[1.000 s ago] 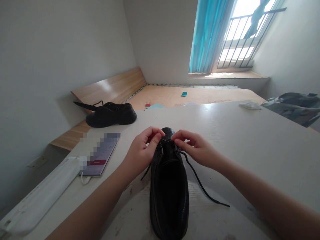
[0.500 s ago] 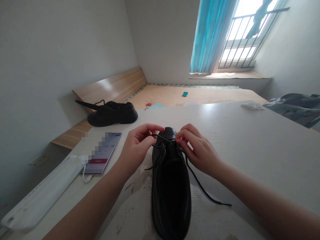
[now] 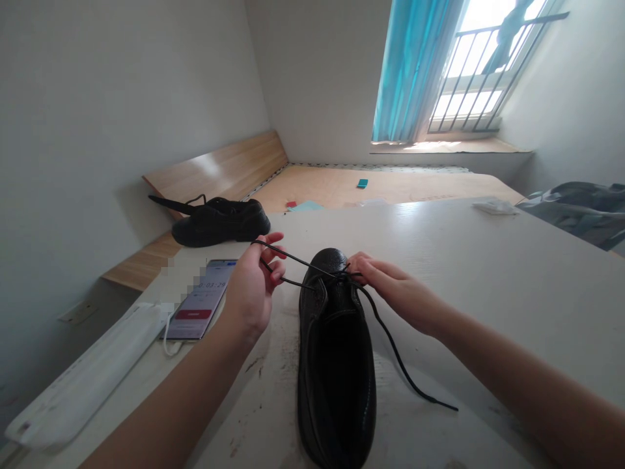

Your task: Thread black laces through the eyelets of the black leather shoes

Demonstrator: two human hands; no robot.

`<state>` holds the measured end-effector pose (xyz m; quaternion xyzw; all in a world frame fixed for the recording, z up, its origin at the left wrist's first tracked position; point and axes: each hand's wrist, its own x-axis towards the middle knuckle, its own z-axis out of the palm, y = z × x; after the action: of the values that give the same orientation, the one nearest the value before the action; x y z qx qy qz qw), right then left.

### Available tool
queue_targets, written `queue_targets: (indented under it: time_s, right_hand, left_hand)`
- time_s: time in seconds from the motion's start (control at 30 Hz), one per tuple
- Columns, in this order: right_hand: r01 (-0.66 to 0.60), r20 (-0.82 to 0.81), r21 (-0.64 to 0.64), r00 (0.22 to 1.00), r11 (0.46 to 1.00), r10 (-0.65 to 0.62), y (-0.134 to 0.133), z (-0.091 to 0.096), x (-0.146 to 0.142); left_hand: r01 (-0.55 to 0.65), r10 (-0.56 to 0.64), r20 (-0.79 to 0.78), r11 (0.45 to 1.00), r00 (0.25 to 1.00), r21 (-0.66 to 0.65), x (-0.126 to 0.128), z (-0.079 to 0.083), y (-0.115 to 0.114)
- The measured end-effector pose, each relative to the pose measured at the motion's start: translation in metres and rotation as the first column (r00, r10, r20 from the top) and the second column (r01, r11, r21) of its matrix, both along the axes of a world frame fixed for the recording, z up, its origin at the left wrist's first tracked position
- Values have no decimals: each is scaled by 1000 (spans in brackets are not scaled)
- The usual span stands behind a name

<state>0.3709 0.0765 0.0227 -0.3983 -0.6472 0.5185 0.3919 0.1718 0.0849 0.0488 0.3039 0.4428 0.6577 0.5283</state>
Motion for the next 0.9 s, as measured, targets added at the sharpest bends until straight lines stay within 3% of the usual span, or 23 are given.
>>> queue_targets:
  time_s: [0.13, 0.23, 0.3, 0.37, 0.43, 0.47, 0.5, 0.57, 0.6, 0.63, 0.7, 0.73, 0.8, 0.9]
  right_hand:
    - [3, -282, -257, 956, 966, -78, 3, 11, 5]
    - [-55, -471, -321, 875, 946, -109, 7, 20, 12]
    - [-60, -485, -311, 868, 948, -104, 9, 25, 16]
    - [44, -342, -217, 932, 975, -118, 10, 28, 20]
    - [205, 13, 40, 979, 978, -205, 9, 29, 23]
    - [233, 225, 206, 934, 950, -278, 9, 29, 24]
    - [212, 413, 345, 840, 914, -351, 9, 28, 25]
    - [114, 662, 455, 620, 883, -421, 9, 27, 28]
    - [83, 732, 426, 553, 901, -398, 10, 26, 29]
    - [65, 778, 351, 534, 934, -330, 11, 25, 29]
    - [2, 789, 105, 608, 995, -84, 12, 24, 31]
    - [-60, 740, -27, 670, 998, 61, 13, 24, 31]
    - [-222, 575, -215, 758, 951, 307, 12, 25, 32]
    - [-384, 364, -255, 812, 887, 456, 8, 28, 33]
  left_hand:
    - [-38, 39, 71, 999, 997, -24, -2, 4, -1]
    - [-103, 101, 31, 992, 994, 67, -3, 4, -1]
    - [-167, 172, -18, 973, 985, 159, -4, 1, 1]
    - [-206, 233, -84, 946, 969, 249, -5, -3, 3]
    - [-186, 251, -181, 931, 951, 315, -6, -8, 4]
    - [-162, 252, -244, 928, 937, 335, -6, -10, 5]
    - [-135, 249, -313, 929, 917, 344, -6, -12, 5]
    - [-53, 196, -448, 949, 872, 311, -4, -16, 4]
    - [2, 141, -504, 962, 852, 272, -3, -17, 3]
    - [61, 76, -551, 972, 831, 227, -2, -18, 1]
    - [182, -61, -635, 975, 770, 126, 2, -19, -2]
    - [229, -113, -681, 970, 724, 83, 3, -19, -5]
    - [292, -159, -784, 956, 600, 29, 6, -19, -9]
    - [327, -113, -909, 945, 401, 26, 6, -18, -13]
